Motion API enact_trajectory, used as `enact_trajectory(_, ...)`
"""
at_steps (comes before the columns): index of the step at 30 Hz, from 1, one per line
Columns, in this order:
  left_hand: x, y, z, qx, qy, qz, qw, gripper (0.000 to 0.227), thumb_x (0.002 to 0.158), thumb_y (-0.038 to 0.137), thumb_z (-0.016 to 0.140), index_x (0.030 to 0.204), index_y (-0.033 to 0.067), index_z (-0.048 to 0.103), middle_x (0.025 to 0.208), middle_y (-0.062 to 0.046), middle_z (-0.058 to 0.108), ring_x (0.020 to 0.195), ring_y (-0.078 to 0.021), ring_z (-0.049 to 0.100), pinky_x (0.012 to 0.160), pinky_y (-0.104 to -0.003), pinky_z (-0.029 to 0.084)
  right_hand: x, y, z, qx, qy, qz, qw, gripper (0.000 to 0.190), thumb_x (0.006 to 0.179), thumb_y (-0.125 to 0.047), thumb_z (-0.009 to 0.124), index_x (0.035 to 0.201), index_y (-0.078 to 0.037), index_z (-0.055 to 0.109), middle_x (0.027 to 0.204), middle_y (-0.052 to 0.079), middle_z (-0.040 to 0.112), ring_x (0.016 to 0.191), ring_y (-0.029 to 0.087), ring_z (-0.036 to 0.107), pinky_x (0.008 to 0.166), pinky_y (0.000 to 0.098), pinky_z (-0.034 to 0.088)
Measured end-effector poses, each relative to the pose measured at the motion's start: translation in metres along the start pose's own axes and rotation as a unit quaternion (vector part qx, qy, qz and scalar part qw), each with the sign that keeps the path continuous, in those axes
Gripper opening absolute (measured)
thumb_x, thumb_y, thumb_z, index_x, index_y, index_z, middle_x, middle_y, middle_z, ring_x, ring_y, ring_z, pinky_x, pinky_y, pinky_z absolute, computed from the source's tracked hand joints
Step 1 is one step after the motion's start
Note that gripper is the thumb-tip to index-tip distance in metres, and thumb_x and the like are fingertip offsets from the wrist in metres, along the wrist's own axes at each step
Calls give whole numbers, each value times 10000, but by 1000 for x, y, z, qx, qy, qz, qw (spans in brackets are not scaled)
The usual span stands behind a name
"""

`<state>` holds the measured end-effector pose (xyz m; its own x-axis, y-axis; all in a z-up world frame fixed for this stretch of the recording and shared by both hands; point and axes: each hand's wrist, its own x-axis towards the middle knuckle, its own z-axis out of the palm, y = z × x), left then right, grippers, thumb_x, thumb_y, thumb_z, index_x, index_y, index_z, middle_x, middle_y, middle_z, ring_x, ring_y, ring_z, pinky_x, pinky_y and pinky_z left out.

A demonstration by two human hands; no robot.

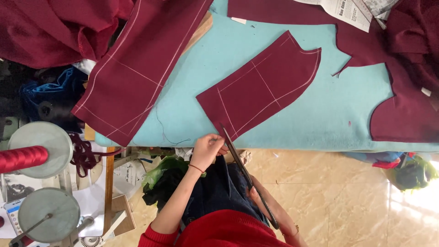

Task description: The person uses large shears to cut a piece of maroon fabric laid out on a light blue table. They follow white chalk lines drawn on the fabric, occasionally adjusting the material and moving cut pieces aside.

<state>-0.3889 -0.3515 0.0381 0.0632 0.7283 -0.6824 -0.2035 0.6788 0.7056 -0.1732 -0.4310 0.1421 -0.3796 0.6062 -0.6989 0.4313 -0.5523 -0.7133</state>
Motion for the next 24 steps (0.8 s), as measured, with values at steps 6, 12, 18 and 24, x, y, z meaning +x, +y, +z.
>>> enact_trajectory(6, 6, 2, 4, -14, 24, -17, 999, 171, 931, 138, 697, 983, -24, 705, 756, -185, 768, 620, -239, 740, 641, -321, 632, 0, 9, -3, 35, -6, 20, 999, 696, 954, -558, 383, 1543, -199, 469, 867, 13, 480, 735, 97, 422, 686, 219, 370)
enact_trajectory(12, 13, -3, 4, 7, 24, -13, 1000, 120, 939, 97, 676, 959, -20, 698, 762, -172, 780, 618, -233, 750, 582, -289, 603, 10, 25, -4, 9, -6, 3, 1000, 711, 962, -558, 376, 1554, -167, 433, 798, -1, 487, 663, 94, 436, 620, 244, 384)
enact_trajectory(18, 12, -1, 3, 5, 19, -22, 1000, 113, 950, 106, 677, 934, -5, 695, 764, -173, 781, 629, -223, 755, 588, -268, 588, 13, 12, 3, 21, 0, -32, 999, 778, 961, -601, 332, 1569, -123, 410, 691, -28, 347, 599, 71, 322, 579, 240, 278)
enact_trajectory(24, 10, 2, 4, 14, 21, -27, 999, 141, 945, 114, 668, 970, -22, 696, 791, -186, 784, 651, -230, 758, 618, -278, 612, 32, 61, 4, 102, -1, 13, 995, 829, 854, -715, 379, 1367, -94, 576, 654, -55, 324, 498, 50, 291, 438, 215, 244)
